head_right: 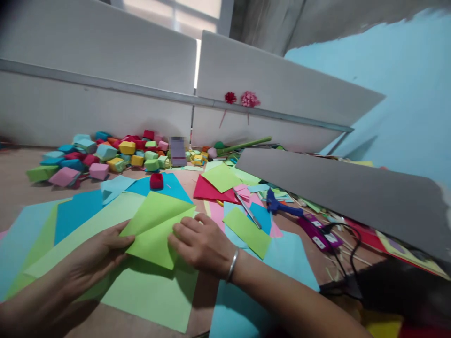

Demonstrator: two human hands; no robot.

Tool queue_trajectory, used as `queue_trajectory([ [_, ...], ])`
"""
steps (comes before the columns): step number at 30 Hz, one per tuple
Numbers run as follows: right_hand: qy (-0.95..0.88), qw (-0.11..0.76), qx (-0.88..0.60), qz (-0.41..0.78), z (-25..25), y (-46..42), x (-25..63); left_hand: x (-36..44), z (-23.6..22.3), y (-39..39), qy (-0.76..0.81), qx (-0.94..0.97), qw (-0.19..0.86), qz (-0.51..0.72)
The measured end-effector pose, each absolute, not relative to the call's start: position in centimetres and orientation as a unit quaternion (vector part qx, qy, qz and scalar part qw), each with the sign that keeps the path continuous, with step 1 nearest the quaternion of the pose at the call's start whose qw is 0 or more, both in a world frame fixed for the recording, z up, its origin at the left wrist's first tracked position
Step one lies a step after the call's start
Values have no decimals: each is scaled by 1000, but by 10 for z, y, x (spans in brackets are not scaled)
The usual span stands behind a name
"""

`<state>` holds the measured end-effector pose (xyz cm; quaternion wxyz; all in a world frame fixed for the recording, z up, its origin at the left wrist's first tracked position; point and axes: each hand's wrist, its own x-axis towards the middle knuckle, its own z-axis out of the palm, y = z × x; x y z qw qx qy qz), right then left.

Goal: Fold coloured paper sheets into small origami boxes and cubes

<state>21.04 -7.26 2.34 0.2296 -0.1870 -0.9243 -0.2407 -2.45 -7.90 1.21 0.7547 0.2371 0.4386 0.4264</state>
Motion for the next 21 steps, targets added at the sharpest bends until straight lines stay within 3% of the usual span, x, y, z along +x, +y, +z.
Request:
queue_trajectory([
  [21, -925, 159, -214, -271, 14, -47, 203, -21, 13, -80, 463, 220, 758, 403],
])
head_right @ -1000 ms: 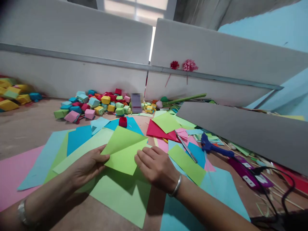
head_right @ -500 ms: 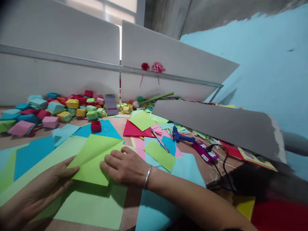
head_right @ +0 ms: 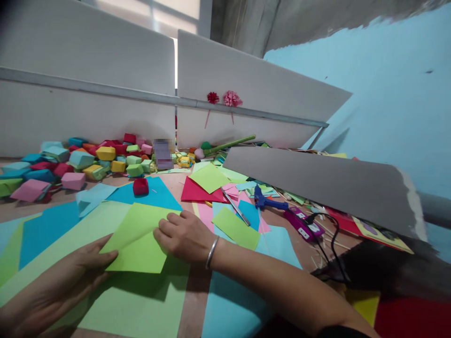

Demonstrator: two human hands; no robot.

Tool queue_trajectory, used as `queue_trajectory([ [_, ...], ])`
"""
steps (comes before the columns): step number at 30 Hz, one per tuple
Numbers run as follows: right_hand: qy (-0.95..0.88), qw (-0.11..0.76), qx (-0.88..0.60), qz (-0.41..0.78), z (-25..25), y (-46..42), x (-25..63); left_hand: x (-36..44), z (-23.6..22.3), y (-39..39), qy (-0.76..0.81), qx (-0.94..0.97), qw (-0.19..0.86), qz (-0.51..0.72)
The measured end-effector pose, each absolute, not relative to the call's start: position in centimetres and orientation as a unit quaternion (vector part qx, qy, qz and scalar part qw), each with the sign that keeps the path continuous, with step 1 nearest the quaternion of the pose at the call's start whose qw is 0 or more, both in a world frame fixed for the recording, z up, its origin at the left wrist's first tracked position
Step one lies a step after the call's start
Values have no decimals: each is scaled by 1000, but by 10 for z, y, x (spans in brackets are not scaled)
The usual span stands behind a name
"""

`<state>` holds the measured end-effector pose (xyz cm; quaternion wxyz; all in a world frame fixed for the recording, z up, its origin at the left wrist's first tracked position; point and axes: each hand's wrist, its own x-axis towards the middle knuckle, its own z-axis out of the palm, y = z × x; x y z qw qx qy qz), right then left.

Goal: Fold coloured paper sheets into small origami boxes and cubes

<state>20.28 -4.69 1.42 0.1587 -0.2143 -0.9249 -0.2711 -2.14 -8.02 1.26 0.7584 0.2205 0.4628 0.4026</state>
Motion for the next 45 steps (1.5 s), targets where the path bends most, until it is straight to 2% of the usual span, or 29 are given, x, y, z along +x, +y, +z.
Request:
queue_trajectory([
  [5, -930, 146, -223, -254, 13, -48, 201, -23, 9, -80, 491, 248, 732, 403],
  [12, -931, 210, -230, -189, 16, -50, 205, -22, 14, -82, 499, 289, 715, 395],
  [15, -927, 225, -285, -97, 16, -47, 211, -21, 16, -83, 502, 286, 715, 393],
  [19, -917, 201, -341, 47, 17, -39, 216, -20, 20, -85, 486, 281, 725, 400],
  [25, -902, 192, -364, 129, 19, -34, 214, -21, 18, -82, 494, 275, 719, 404],
  [35, -902, 193, -375, 89, 8, -51, 218, -25, 14, -81, 531, 295, 683, 407],
  [41, -925, 64, -372, 33, 23, -59, 219, -32, 6, -79, 587, 422, 581, 374],
  [45, -872, -24, -485, -65, 38, -29, 228, -35, 7, -76, 600, 458, 535, 379],
])
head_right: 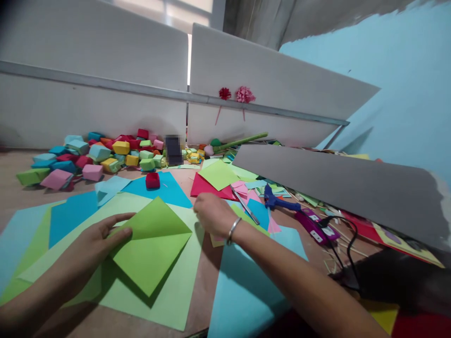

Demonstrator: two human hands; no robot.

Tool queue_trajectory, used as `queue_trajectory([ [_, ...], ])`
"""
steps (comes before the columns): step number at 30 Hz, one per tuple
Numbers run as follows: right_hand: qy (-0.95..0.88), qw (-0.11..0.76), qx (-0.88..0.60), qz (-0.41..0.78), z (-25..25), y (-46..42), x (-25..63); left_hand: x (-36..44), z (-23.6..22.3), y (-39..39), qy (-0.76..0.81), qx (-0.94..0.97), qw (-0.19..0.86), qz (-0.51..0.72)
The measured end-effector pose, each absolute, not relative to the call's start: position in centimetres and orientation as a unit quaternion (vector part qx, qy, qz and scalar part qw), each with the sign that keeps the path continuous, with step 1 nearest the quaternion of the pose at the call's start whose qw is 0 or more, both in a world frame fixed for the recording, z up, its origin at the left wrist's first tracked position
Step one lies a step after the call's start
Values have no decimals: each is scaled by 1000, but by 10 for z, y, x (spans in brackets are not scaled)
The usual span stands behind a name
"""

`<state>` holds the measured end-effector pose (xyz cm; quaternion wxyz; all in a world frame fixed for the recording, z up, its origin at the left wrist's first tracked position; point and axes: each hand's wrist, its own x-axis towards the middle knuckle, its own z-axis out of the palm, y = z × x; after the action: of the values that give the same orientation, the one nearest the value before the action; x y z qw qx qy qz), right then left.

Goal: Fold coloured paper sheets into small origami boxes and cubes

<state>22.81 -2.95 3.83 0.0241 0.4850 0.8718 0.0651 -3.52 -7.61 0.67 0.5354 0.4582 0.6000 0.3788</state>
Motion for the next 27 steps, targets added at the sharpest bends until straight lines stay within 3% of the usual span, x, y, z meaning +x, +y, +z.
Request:
queue_trajectory([
  [7, 819, 34, 550, 160, 22, 43, 234, -38, 9, -73, 614, 517, 491, 339],
  [11, 832, -22, 521, 190, 25, 29, 225, -39, 8, -71, 615, 506, 508, 328],
  [15, 893, -88, 403, 180, 29, -25, 216, -37, 5, -70, 566, 415, 617, 355],
  [17, 933, -194, 259, 156, 26, -51, 214, -36, 5, -69, 550, 361, 657, 368],
  [19, 944, -244, 177, 130, 21, -69, 213, -35, 6, -68, 546, 324, 676, 375],
  [27, 970, -233, 63, 43, 13, -78, 221, -33, 9, -71, 564, 349, 653, 366],
])
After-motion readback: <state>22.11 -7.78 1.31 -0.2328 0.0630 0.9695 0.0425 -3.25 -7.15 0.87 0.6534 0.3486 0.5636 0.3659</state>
